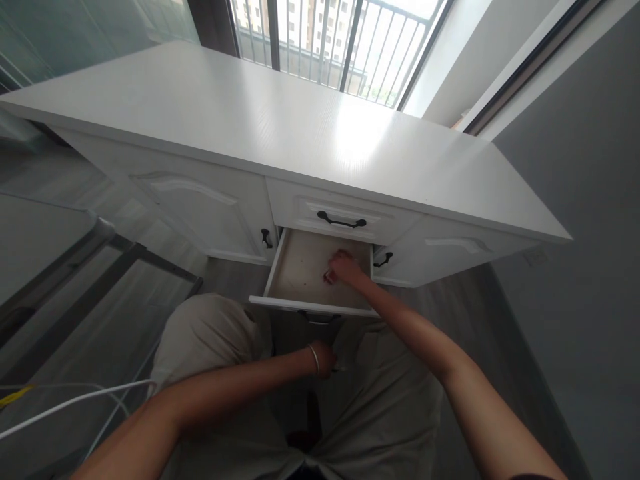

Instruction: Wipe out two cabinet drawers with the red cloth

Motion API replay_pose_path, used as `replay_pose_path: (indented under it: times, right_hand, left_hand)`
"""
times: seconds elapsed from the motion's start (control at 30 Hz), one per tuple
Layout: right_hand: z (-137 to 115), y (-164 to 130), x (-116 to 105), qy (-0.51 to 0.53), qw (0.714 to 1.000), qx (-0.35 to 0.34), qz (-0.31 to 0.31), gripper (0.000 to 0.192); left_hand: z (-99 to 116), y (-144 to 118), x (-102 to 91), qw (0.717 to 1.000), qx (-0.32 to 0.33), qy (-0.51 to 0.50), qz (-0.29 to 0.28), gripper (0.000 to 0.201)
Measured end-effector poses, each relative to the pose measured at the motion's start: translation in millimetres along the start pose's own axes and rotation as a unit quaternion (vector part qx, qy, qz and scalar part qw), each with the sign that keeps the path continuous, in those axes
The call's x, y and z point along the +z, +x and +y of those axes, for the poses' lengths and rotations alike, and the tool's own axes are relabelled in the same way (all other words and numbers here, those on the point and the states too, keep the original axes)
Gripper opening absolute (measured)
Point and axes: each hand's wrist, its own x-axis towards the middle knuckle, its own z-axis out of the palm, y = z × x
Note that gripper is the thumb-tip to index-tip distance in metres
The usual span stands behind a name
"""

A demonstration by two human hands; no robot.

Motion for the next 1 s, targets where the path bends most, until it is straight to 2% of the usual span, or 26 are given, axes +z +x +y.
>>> replay_pose_path:
  times: [0.07,0.1,0.23,0.37,0.43,0.5,0.63,0.7,0.8,0.9,1.0]
  right_hand:
    - [15,12,-3,-0.024,0.996,0.041,0.073,0.042]
    - [23,18,-2,-0.02,0.994,0.07,0.083,0.043]
    - [57,31,18,0.03,0.972,0.227,0.049,0.045]
    - [68,36,39,0.034,0.961,0.263,0.08,0.052]
    - [66,40,39,0.044,0.957,0.275,0.082,0.055]
    - [63,44,33,0.054,0.958,0.277,0.055,0.057]
    - [49,46,23,0.062,0.963,0.255,-0.068,0.043]
    - [38,40,24,0.06,0.965,0.234,-0.1,0.041]
    - [17,19,33,0.043,0.979,0.132,-0.149,0.043]
    - [0,-13,41,0.084,0.969,0.008,-0.233,0.043]
    - [-5,-36,41,0.145,0.95,-0.023,-0.275,0.04]
  left_hand:
    - [1,1,-1.3,0.998,-0.038,0.018,-0.036,0.014]
    - [2,1,-2.3,0.997,-0.051,0.025,-0.051,0.016]
    - [3,2,-5.4,0.994,-0.069,0.029,-0.079,0.024]
    - [0,3,-3.0,0.993,-0.087,0.02,-0.082,0.024]
    - [-1,2,-1.2,0.993,-0.09,0.014,-0.078,0.024]
    - [-1,2,-0.7,0.993,-0.09,0.011,-0.075,0.024]
    - [0,2,-4.5,0.993,-0.091,0.009,-0.075,0.024]
    - [1,2,-7.5,0.993,-0.09,0.009,-0.072,0.024]
    - [3,2,-10.6,0.994,-0.089,0.012,-0.07,0.027]
    - [6,1,-12.3,0.993,-0.087,0.014,-0.079,0.027]
    - [9,1,-14.6,0.992,-0.086,0.019,-0.092,0.022]
